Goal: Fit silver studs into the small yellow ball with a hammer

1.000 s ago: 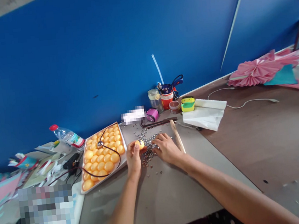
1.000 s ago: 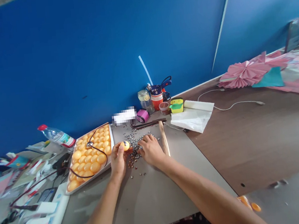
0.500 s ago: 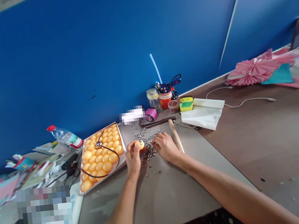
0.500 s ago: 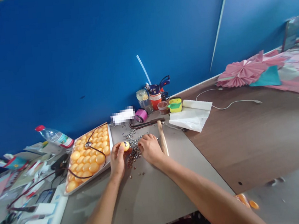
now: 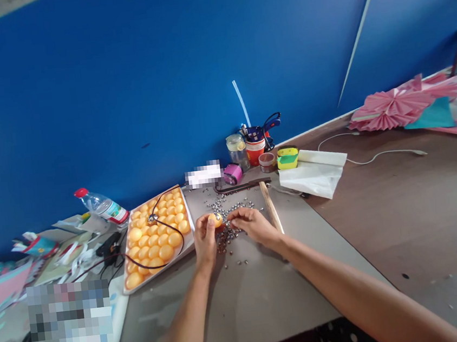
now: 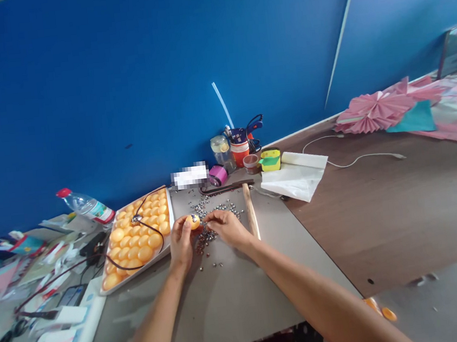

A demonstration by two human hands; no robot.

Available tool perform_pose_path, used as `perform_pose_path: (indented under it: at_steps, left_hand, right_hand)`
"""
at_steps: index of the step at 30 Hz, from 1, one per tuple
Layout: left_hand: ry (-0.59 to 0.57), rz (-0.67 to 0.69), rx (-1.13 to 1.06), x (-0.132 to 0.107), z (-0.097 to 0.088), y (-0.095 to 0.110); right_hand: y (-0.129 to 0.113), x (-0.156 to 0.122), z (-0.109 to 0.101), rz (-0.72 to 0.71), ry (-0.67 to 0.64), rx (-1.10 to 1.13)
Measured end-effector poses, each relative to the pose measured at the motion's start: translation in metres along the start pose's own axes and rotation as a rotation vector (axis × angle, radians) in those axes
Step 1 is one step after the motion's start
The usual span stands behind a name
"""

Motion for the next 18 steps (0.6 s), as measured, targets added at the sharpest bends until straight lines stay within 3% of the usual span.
perform_pose_path:
  at_steps: [6, 14, 18]
  left_hand:
    - [-0.016, -0.011, -0.028, -0.002, 0.003, 0.005]
    - [-0.013, 0.023, 0.051, -0.003, 0.002, 0.005]
    - [-0.068, 0.034, 0.064, -0.006, 0.006, 0.008]
  right_hand:
    - [-0.004, -0.003, 0.006, 0.101, -0.026, 0.26]
    - [0.005, -0.003, 0.01, 0.082, -0.062, 0.217]
    - [0.007, -0.003, 0.012, 0.074, -0.068, 0.201]
Point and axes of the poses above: each hand's wrist, its own x-axis towards the middle knuckle, its own z-axis out of the palm, y = z × x, the point moved 4 cm from there along x, towards the middle knuckle, and after that the axes turned 11 degrees about x, right-handed, at the moved point
